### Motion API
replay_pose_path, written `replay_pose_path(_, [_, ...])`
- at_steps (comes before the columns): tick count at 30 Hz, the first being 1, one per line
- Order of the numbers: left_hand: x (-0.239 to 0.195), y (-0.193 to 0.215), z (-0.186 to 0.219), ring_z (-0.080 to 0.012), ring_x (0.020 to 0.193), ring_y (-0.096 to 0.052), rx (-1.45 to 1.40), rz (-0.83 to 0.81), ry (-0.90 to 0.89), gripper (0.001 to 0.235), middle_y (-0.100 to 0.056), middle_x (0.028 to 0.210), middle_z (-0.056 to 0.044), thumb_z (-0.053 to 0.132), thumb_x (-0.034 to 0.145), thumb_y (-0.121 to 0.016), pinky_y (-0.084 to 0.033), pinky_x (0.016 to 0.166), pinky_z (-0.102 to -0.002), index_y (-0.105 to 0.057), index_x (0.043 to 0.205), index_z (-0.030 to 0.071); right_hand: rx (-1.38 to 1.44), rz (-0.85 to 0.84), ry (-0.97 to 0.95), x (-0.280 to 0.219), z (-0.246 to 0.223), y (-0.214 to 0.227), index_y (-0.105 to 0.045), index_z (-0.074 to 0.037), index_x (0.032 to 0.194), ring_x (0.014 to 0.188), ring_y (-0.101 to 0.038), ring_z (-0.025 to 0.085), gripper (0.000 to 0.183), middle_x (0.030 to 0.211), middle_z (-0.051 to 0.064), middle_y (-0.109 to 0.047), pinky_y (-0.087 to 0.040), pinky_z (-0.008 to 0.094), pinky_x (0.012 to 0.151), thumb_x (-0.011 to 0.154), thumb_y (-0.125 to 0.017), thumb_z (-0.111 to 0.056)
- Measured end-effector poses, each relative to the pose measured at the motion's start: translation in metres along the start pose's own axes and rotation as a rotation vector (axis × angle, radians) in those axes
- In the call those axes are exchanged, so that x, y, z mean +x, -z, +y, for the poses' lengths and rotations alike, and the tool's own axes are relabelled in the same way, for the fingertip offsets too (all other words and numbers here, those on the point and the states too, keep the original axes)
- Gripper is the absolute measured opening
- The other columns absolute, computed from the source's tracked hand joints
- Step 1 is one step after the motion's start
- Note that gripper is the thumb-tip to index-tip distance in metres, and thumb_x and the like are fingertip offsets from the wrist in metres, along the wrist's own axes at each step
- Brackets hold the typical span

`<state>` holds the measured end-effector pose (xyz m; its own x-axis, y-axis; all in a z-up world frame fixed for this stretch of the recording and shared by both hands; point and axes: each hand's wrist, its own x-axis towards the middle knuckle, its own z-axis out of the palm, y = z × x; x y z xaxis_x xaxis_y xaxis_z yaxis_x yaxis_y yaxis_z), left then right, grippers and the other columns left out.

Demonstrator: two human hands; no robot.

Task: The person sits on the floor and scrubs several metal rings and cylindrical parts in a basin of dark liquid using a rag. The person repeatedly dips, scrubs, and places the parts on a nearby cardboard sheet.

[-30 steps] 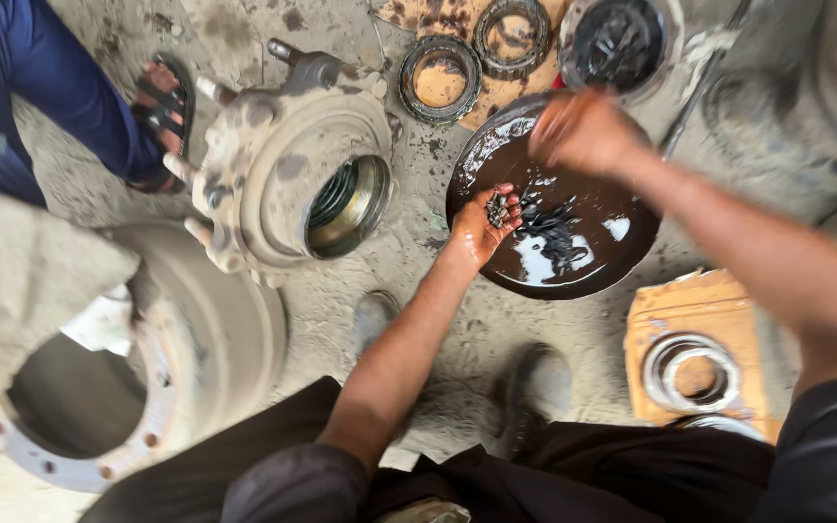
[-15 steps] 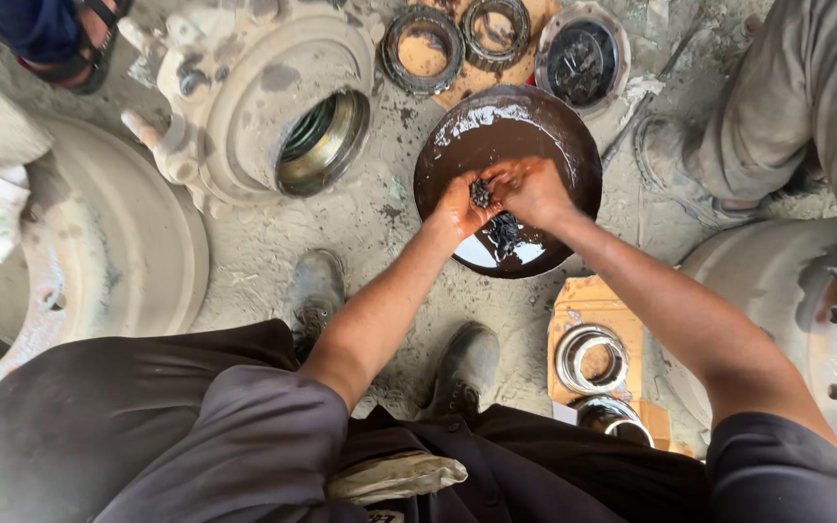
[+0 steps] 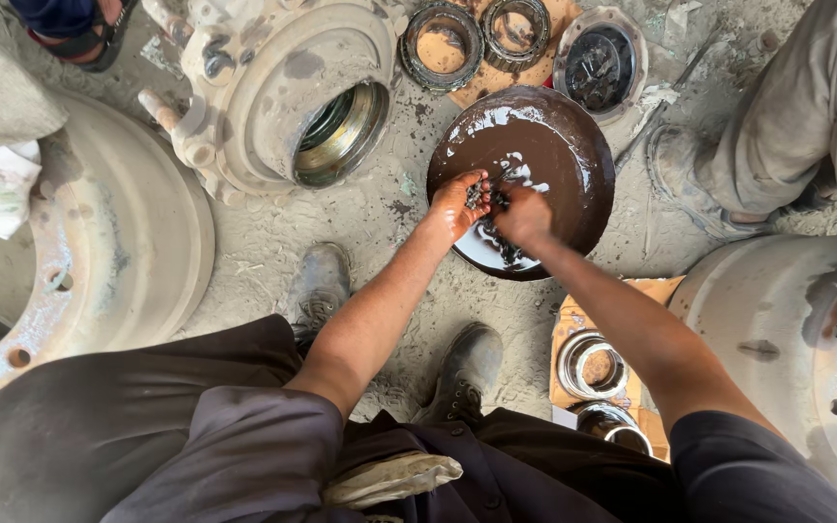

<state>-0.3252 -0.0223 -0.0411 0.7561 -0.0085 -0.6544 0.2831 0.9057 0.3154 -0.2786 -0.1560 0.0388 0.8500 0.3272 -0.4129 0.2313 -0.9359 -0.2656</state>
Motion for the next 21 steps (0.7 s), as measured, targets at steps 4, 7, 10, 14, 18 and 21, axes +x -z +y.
replay_pose_path(4, [-0.005,-0.010,0.011,-0.0155,0.070,-0.057,0.001,-0.048,-0.035,0.011,-0.065,0.083,-0.001,0.017,0.096,-0.065,-0.050,0.066,-0.033,-0.073,0.101,0.011,0.035,-0.147,0.150,-0.004,0.006,-0.036,-0.073,-0.001,0.110,0.092,-0.072,0.028,0.028,0.107,0.019,-0.073,-0.059,0.037,0.083,0.088,-0.075,-0.018])
replay_pose_path(7, [-0.006,-0.010,0.017,-0.0154,0.069,-0.056,0.012,-0.074,-0.045,0.009,-0.065,0.082,-0.001,0.018,0.096,-0.066,-0.049,0.064,-0.033,-0.072,0.099,0.011,0.490,-0.098,0.247,0.005,0.021,-0.050,-0.077,-0.002,0.103,0.090,-0.073,0.025,0.022,0.107,0.016,-0.076,-0.059,0.034,0.080,0.084,-0.067,-0.006])
replay_pose_path(10, [-0.001,-0.010,0.013,-0.0173,0.069,-0.058,0.034,-0.037,-0.034,0.011,-0.064,0.081,-0.003,0.020,0.096,-0.066,-0.051,0.064,-0.036,-0.070,0.095,0.010,0.964,-0.073,0.086,0.030,0.051,-0.042,-0.077,-0.004,0.099,0.088,-0.073,0.020,0.024,0.108,0.010,-0.078,-0.062,0.034,0.073,0.084,-0.058,-0.004])
replay_pose_path(14, [0.010,-0.004,0.000,-0.0172,0.072,-0.059,0.083,0.027,0.010,0.014,-0.064,0.086,-0.005,0.020,0.099,-0.063,-0.054,0.070,-0.036,-0.070,0.101,0.008,0.991,0.101,-0.353,0.062,0.085,-0.018,-0.072,-0.012,0.111,0.079,-0.071,0.013,0.022,0.098,0.005,-0.076,-0.059,0.029,0.066,0.095,-0.058,-0.017])
replay_pose_path(18, [0.026,0.007,-0.012,-0.0184,0.073,-0.059,0.035,0.002,0.041,0.020,-0.066,0.091,-0.006,0.020,0.100,-0.055,-0.055,0.071,-0.037,-0.070,0.105,0.008,1.008,0.223,-0.685,0.060,0.088,-0.002,-0.067,-0.007,0.114,0.079,-0.066,0.014,0.020,0.098,0.007,-0.071,-0.056,0.029,0.065,0.099,-0.063,-0.020])
replay_pose_path(21, [0.039,0.013,-0.019,-0.0192,0.074,-0.060,0.054,0.054,0.044,0.024,-0.068,0.090,-0.007,0.022,0.102,-0.052,-0.055,0.072,-0.038,-0.071,0.105,0.008,1.170,-0.023,-0.738,0.046,0.066,0.008,-0.063,-0.009,0.109,0.076,-0.071,0.021,0.018,0.097,0.013,-0.074,-0.041,0.028,0.058,0.100,-0.060,-0.024])
